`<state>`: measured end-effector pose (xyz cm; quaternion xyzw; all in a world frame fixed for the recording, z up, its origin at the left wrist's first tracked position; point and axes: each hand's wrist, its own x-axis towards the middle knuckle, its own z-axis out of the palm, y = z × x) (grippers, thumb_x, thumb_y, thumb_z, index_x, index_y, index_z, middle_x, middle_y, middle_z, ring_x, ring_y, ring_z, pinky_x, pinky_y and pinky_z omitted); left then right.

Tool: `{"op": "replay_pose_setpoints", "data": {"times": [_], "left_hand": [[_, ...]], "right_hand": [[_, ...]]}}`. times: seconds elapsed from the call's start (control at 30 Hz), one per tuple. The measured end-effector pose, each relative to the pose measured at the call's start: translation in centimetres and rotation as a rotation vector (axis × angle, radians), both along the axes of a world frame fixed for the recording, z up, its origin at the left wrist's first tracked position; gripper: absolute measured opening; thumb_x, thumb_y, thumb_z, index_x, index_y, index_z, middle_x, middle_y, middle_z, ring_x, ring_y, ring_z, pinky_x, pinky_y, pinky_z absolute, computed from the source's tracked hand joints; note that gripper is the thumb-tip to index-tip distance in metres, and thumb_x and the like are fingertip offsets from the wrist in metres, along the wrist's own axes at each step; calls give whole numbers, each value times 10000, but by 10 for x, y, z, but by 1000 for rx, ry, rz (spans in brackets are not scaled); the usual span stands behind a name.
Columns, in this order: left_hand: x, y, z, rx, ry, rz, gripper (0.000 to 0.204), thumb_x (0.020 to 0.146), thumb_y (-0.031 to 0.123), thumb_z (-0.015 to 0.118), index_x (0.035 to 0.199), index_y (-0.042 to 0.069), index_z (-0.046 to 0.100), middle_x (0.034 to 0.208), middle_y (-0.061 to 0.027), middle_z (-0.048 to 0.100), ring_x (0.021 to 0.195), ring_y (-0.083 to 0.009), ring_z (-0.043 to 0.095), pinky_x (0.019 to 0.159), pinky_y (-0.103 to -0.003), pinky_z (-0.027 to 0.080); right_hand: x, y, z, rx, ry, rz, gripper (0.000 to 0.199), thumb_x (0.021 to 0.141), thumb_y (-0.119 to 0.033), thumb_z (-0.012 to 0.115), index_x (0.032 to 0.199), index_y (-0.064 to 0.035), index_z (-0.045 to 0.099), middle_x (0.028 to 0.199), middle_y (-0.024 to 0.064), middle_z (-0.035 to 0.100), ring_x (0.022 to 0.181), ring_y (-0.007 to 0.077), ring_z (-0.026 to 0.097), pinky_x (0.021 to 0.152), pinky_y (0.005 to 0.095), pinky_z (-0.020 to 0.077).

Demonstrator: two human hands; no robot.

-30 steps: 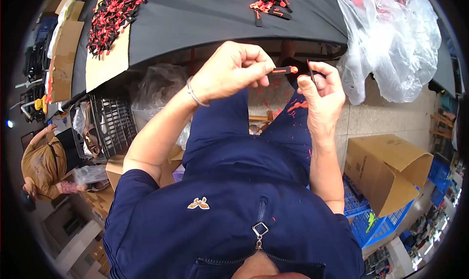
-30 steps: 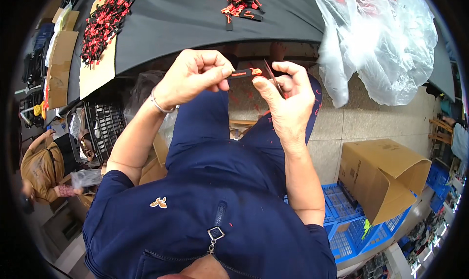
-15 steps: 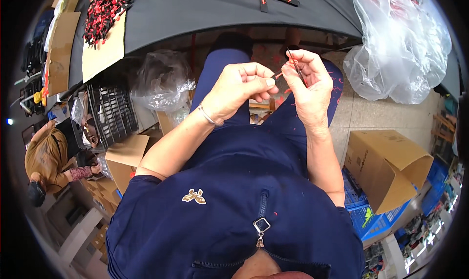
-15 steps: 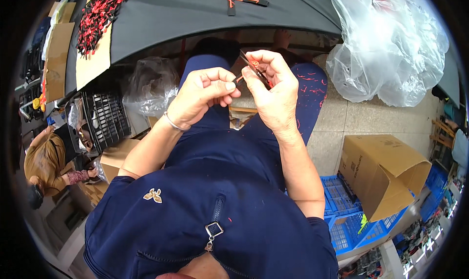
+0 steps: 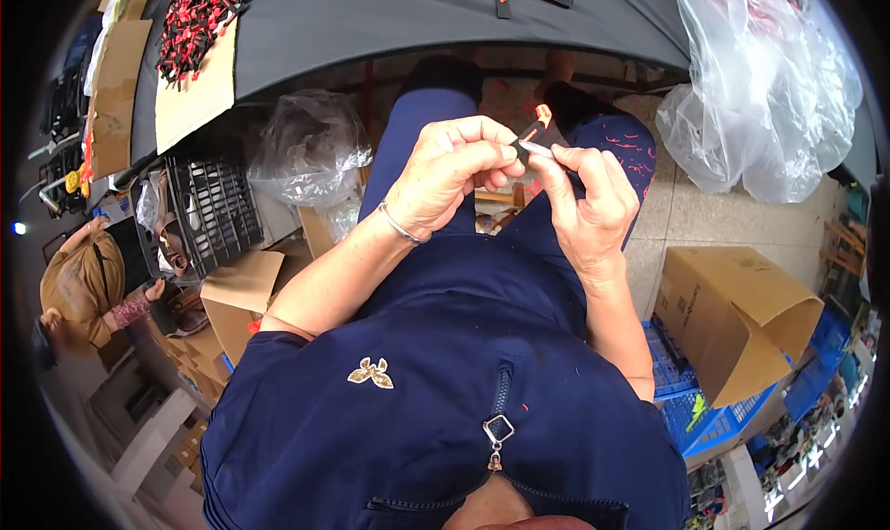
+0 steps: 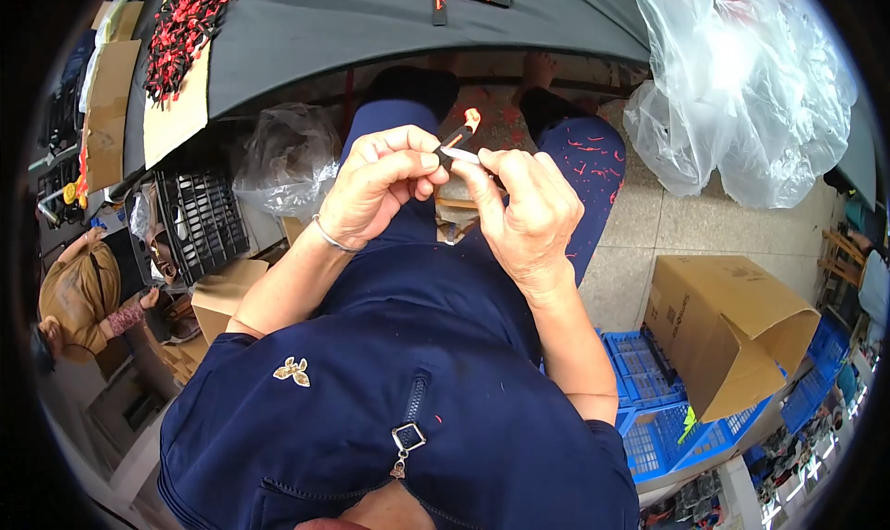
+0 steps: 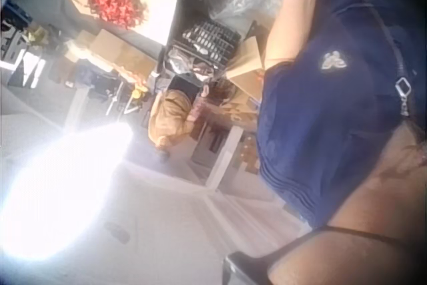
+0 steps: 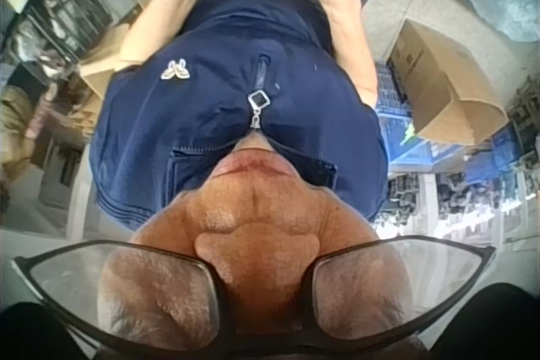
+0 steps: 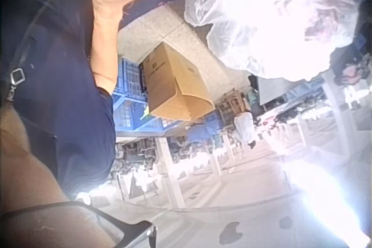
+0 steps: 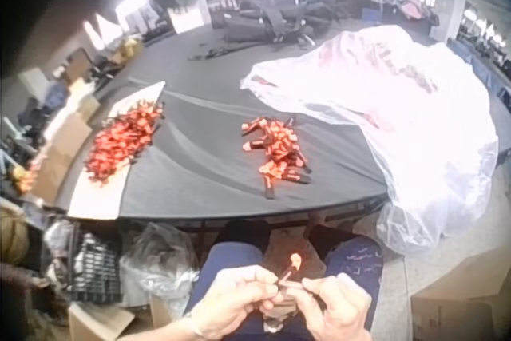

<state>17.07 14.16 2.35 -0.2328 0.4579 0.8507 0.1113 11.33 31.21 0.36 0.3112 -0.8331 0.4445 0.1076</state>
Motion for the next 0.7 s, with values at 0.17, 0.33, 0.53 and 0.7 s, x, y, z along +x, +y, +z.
{"op": "replay_pose_setpoints", "data": {"times": [0.17, 0.33, 0.53, 0.7], "left_hand": [[-3, -1, -3, 24, 0, 2, 91, 842, 89, 613, 896, 15, 616, 779, -55, 651, 644, -76, 564, 628, -192, 466], [-5, -2, -1, -72, -2, 2, 105, 842, 88, 618, 914, 13, 623, 781, -57, 655, 653, -78, 573, 630, -190, 471], [-5, -9, -11, -152, 18, -26, 120, 837, 84, 615, 928, 7, 628, 798, -61, 663, 691, -88, 603, 658, -214, 497], [-10, -69, 6, -360, 31, 156, 105, 837, 80, 600, 904, 3, 623, 772, -66, 660, 638, -93, 597, 622, -216, 488]], "right_hand": [[-1, 0, -3, -194, -247, -45, 193, 692, -101, 780, 811, -48, 637, 699, 40, 625, 573, 175, 555, 515, 283, 446], [-5, -3, -1, -77, -185, -11, 168, 719, -86, 766, 818, -38, 638, 716, 54, 636, 592, 180, 582, 531, 277, 458], [-6, -10, -3, -87, -350, 13, 137, 741, -38, 742, 824, -5, 638, 709, 81, 626, 614, 155, 599, 569, 256, 472], [-12, -11, -13, -247, -580, -32, 124, 822, -14, 683, 918, -1, 606, 815, 24, 635, 718, 54, 558, 646, 183, 447]]}}
